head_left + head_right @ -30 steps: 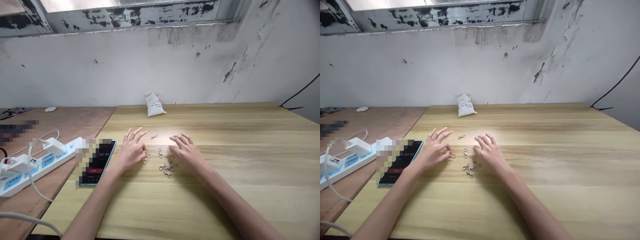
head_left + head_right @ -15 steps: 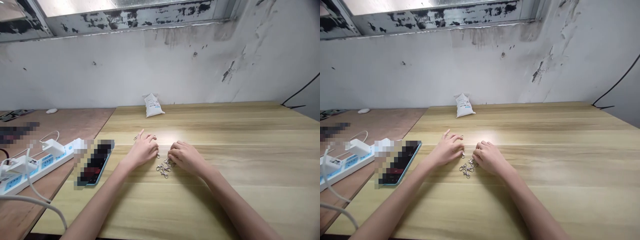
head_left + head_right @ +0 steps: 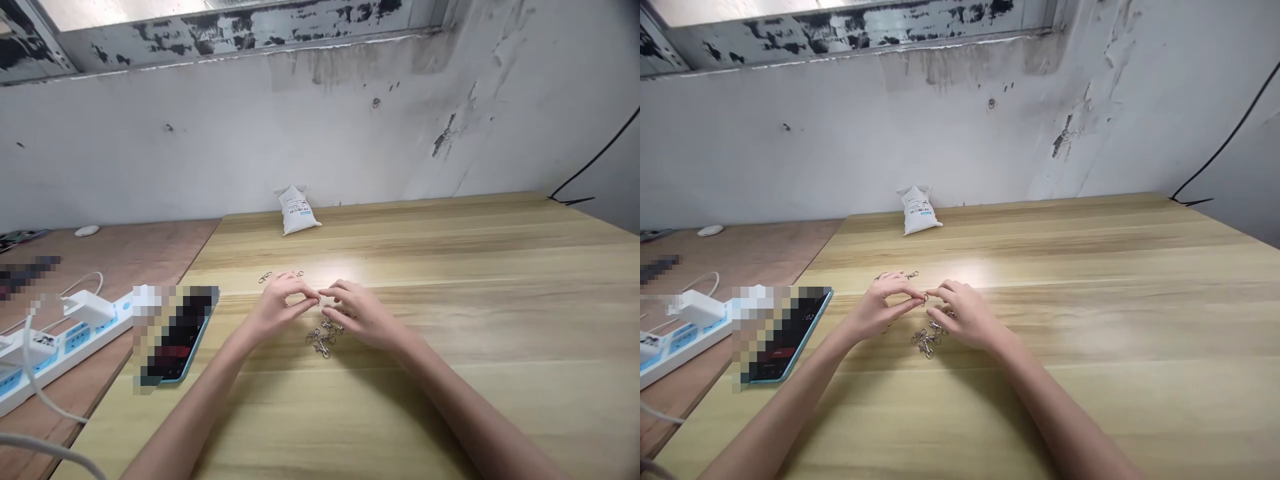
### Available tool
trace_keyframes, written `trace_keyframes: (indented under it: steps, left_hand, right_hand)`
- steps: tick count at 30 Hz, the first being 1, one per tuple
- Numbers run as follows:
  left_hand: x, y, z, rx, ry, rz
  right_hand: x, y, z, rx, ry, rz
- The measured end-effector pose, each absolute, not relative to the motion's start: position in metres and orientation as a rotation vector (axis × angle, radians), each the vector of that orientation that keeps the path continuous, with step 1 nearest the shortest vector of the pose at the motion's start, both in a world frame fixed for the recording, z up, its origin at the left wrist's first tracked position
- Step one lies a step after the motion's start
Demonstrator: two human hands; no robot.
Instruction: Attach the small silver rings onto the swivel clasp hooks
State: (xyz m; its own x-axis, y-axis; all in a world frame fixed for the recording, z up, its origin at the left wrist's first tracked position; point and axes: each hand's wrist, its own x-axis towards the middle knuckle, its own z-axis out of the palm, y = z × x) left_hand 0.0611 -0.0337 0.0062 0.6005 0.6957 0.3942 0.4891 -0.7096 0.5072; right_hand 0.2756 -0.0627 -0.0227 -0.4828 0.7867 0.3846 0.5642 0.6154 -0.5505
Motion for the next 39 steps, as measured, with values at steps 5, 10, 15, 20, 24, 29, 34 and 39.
trace_keyframes:
  steps: [5,10,15,20,24,29,34,39]
  left_hand:
    - [0.061,-0.050,0.010,2.296,0.930,0.926]
    - [0.057,-0.053,0.006,2.313,0.931,0.926]
    - [0.054,-0.052,0.005,2.247,0.910,0.954]
    - [0.053,-0.054,0.007,2.146,0.969,0.904]
    - [0.053,-0.055,0.008,2.153,1.003,0.925]
    - [0.054,-0.056,0.004,2.413,1.136,1.018]
    - [0.059,-0.054,-0.004,2.915,1.212,1.006]
    - [0.067,-0.056,-0.015,3.260,1.276,0.901]
  right_hand:
    - [0.264,-0.072,-0.014,-0.925,-2.117,0.799]
    - [0.260,-0.074,-0.013,-0.886,-2.046,0.934]
    - [0.259,-0.077,-0.011,-0.945,-1.966,1.019]
    - [0.257,-0.080,-0.008,-0.979,-1.939,0.991]
    - [0.256,-0.079,-0.012,-0.964,-1.940,0.957]
    - [0.257,-0.074,-0.022,-0.976,-1.993,0.781]
    - [0.257,-0.069,-0.028,-1.090,-2.011,0.442]
    - [0.250,-0.076,-0.030,-1.129,-2.082,0.156]
